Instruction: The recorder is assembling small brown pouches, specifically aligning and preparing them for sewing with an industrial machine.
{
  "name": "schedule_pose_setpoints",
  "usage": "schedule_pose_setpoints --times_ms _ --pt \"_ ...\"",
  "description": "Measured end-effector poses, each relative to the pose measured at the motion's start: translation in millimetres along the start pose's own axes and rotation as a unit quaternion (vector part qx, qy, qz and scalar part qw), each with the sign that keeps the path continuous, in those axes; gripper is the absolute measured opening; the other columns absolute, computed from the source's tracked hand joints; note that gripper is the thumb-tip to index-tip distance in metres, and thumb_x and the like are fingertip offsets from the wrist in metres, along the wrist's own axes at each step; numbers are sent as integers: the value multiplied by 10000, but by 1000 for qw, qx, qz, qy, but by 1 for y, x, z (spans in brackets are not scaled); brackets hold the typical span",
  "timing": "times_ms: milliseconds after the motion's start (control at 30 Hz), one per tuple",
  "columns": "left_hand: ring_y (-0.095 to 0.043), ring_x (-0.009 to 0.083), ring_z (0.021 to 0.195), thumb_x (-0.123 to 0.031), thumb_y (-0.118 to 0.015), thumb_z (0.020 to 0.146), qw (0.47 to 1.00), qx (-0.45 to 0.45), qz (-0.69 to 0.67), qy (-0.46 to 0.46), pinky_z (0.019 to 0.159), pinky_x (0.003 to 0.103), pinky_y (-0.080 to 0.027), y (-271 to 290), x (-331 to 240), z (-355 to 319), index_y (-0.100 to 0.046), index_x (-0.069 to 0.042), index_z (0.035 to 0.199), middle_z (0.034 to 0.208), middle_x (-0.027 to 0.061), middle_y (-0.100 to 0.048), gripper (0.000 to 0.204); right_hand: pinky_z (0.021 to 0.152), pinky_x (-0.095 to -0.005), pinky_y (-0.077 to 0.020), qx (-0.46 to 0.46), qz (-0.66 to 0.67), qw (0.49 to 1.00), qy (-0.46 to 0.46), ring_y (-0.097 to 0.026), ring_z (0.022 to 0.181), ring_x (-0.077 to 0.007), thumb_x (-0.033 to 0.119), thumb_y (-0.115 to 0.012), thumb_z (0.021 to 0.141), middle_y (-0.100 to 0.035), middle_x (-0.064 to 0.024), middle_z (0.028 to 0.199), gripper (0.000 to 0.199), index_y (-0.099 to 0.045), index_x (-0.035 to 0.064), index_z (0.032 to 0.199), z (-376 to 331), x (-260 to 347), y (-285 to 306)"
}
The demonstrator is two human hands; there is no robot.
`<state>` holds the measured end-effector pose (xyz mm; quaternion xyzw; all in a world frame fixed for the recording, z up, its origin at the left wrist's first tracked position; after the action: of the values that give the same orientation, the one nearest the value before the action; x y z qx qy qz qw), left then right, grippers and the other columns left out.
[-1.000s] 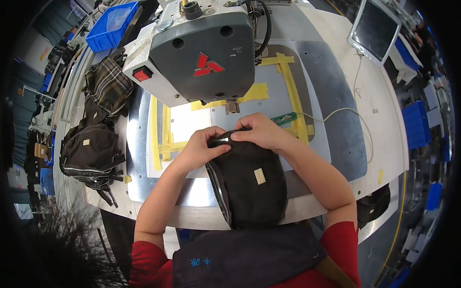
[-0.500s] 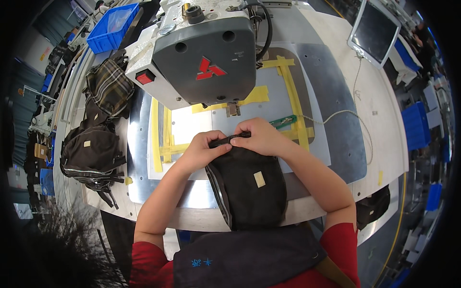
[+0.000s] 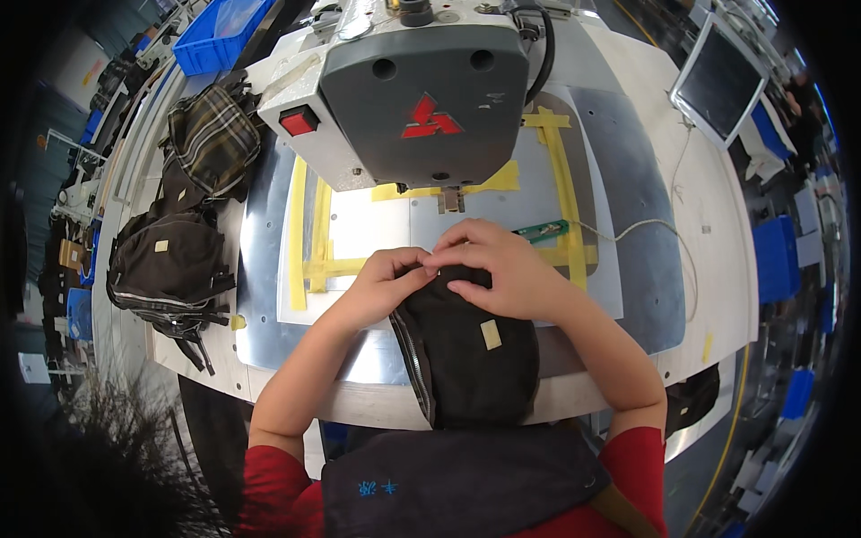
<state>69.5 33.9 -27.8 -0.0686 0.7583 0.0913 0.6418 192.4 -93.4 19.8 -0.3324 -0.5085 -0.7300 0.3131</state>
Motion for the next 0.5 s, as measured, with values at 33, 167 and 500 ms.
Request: schedule_pose_setpoints --times_ms 33,167,500 --pt "-475 56 683 -169 -557 900 1000 -4 -3 0 633 224 -411 0 0 -1 -630 20 958 725 7 -572 211 833 -352 -461 15 -60 998 22 -555 956 -231 64 -703 708 -575 -27 994 283 -634 79 982 0 6 0" --pt "-478 69 665 -177 -560 895 1000 -8 19 14 621 239 -417 0 -2 0 -630 26 952 692 29 -564 222 808 -363 -453 -2 -208 972 107 -548 915 -225 61 -700 682 -580 -6 950 195 -627 106 857 1 11 0" --pt "-509 141 608 -201 -574 859 999 -19 28 23 594 293 -431 -2 -4 2 -641 40 884 653 101 -585 251 779 -321 -428 18 -316 931 182 -548 857 -184 84 -681 657 -569 16 835 170 -624 121 812 0 24 -1"
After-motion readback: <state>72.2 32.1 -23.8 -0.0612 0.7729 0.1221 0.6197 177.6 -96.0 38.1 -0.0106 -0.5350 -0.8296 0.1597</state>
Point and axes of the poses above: each hand's wrist, its own z-axis towards the middle knuckle, its own y-axis out of the back of the hand, x = y × z, the point moved 3 cm from there along z, towards the middle knuckle
